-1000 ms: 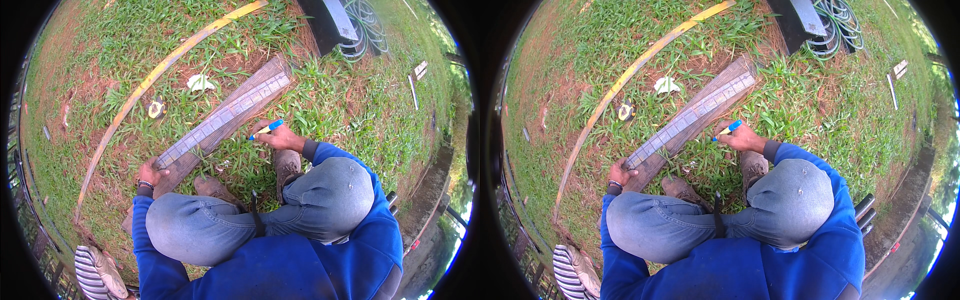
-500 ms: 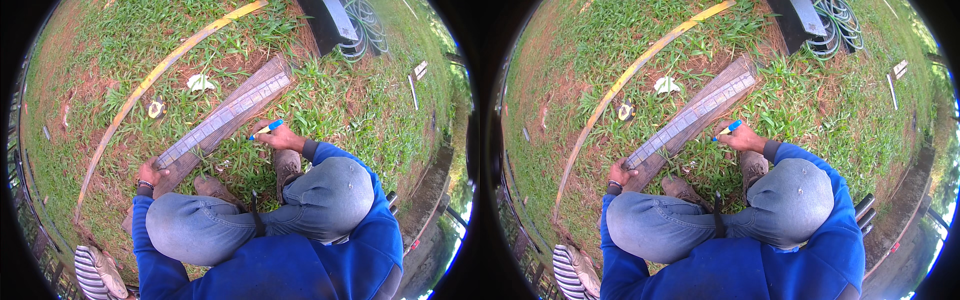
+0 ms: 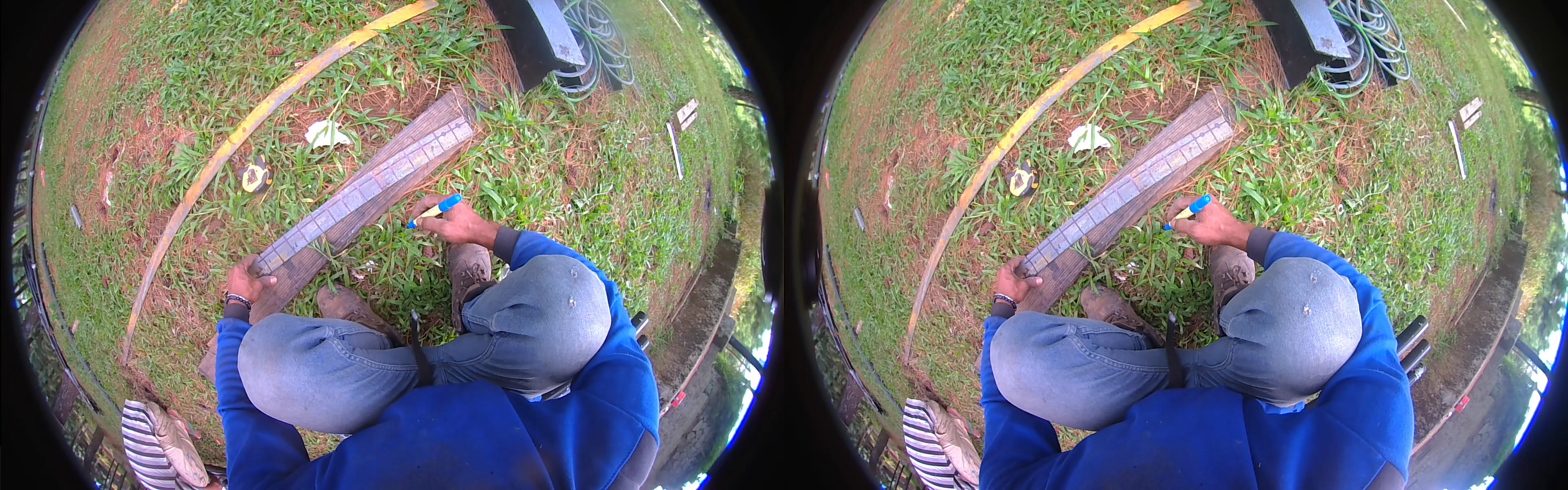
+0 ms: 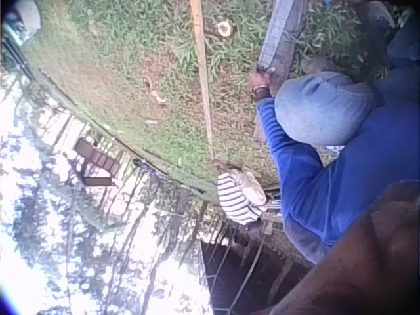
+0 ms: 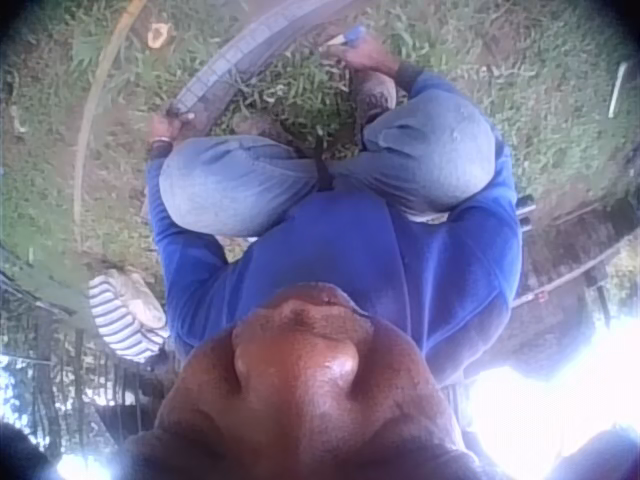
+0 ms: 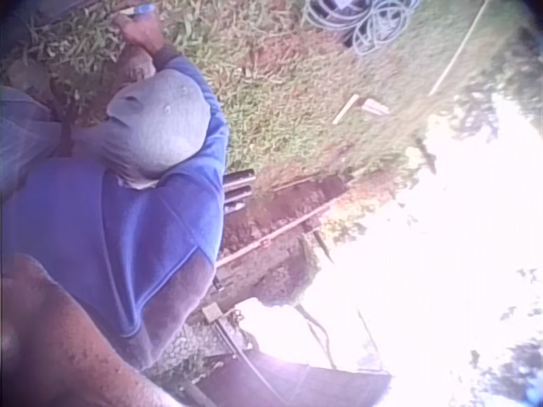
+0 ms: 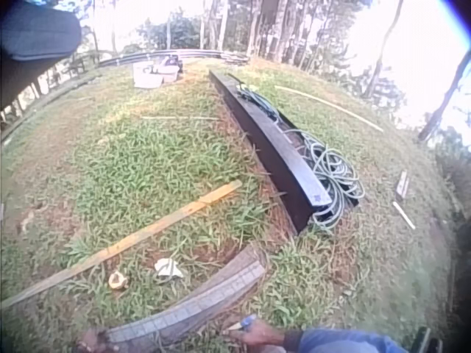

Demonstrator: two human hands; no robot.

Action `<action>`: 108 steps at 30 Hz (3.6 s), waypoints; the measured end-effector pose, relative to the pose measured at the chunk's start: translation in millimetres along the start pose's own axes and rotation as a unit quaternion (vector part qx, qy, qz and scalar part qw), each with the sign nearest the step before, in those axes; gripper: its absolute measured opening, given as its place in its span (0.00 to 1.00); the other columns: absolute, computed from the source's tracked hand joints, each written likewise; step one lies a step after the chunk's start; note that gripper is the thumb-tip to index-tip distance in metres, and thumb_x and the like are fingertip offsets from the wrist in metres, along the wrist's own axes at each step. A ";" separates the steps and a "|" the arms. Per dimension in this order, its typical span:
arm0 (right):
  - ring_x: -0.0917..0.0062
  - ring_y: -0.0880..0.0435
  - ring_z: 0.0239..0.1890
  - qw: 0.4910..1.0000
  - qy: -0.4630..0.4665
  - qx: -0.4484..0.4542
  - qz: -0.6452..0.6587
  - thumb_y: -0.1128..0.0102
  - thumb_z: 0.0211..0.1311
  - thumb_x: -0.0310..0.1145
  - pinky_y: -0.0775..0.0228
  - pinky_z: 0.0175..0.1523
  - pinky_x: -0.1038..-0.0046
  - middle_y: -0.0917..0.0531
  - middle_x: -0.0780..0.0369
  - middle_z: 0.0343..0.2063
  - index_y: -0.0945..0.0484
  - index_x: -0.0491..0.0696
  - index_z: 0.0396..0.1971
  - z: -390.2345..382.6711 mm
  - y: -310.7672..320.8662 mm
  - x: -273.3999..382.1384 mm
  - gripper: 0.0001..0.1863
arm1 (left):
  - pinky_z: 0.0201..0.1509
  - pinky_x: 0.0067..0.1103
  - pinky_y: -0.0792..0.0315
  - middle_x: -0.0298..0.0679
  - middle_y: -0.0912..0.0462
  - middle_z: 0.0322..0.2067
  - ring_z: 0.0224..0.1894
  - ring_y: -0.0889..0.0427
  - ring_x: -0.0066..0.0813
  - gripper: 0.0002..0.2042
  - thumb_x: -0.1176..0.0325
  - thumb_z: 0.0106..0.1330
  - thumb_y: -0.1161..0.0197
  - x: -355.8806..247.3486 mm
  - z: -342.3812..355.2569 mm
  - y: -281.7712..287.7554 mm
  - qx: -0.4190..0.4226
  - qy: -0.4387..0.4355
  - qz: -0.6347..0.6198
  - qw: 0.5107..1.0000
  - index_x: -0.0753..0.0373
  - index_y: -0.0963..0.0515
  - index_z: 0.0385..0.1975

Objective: The person places a measuring tool over a metal strip on a wooden board and marks intervals on the strip using a blue pen.

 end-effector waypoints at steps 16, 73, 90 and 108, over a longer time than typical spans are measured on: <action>0.78 0.13 0.41 1.000 -0.006 -0.001 0.008 0.35 0.66 0.33 0.20 0.48 0.71 0.11 0.62 0.38 0.15 0.45 0.45 0.6 1.2 -2.2 0.12 | 0.58 0.35 0.19 0.50 0.09 0.45 0.50 0.10 0.45 0.36 0.64 0.38 0.11 -11.4 -1.4 3.1 0.006 0.006 0.001 1.000 0.64 0.15 0.53; 0.77 0.13 0.35 0.945 0.087 -0.298 -0.105 0.34 0.70 0.31 0.21 0.42 0.71 0.10 0.58 0.35 0.15 0.44 0.48 32.4 101.5 19.0 0.11 | 0.58 0.34 0.19 0.49 0.09 0.45 0.49 0.11 0.42 0.37 0.64 0.36 0.11 -6.8 -2.6 4.6 -0.016 0.009 0.017 1.000 0.66 0.16 0.53; 0.76 0.14 0.29 0.934 0.111 -0.318 -0.117 0.34 0.70 0.33 0.22 0.37 0.70 0.11 0.57 0.31 0.15 0.45 0.47 29.3 102.5 27.6 0.11 | 0.61 0.35 0.20 0.53 0.10 0.47 0.52 0.11 0.48 0.39 0.63 0.35 0.10 -11.6 -0.4 3.0 0.006 0.020 -0.005 1.000 0.65 0.15 0.54; 0.76 0.14 0.30 0.940 0.077 -0.298 -0.146 0.33 0.70 0.34 0.22 0.37 0.70 0.11 0.58 0.31 0.14 0.45 0.47 31.0 103.6 27.8 0.11 | 0.60 0.36 0.20 0.52 0.10 0.48 0.52 0.11 0.48 0.39 0.62 0.36 0.10 -15.7 -2.1 6.0 0.008 0.017 0.013 1.000 0.64 0.16 0.55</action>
Point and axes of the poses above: each hand's wrist, its own z-axis towards the middle knuckle, its own y-axis out of the back of the hand, x = y × z, the point moved 6 cm from there along z, towards the middle knuckle
